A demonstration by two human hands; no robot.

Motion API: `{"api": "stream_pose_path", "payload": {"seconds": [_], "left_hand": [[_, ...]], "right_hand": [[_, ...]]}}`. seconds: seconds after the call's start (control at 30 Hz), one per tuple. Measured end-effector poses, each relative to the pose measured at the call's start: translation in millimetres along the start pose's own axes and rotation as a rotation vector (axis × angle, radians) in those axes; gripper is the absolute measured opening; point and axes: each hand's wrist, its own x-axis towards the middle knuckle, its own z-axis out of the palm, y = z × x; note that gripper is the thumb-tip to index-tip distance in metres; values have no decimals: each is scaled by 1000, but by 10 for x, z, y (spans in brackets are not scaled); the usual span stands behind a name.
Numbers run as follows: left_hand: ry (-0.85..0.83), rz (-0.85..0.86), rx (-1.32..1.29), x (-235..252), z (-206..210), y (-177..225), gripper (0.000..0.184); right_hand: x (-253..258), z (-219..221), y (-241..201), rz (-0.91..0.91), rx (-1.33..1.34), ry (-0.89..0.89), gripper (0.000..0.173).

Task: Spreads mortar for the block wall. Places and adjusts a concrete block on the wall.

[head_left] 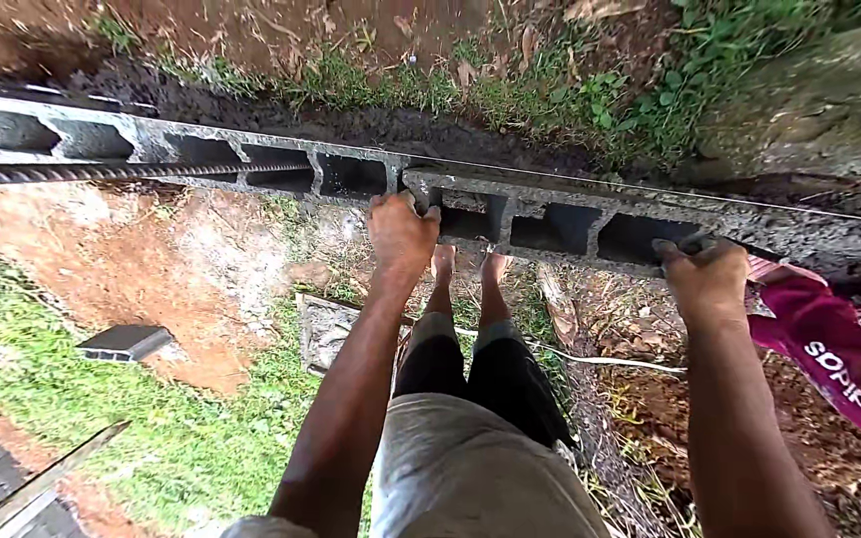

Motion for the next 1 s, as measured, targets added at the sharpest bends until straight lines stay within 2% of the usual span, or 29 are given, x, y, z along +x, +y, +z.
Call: {"api": "stream_pose_path", "payload": {"seconds": [1.0], "left_hand": [[13,-50,108,299,179,59,33]], "right_hand": [[277,170,-72,30,-10,-30,34]]}}
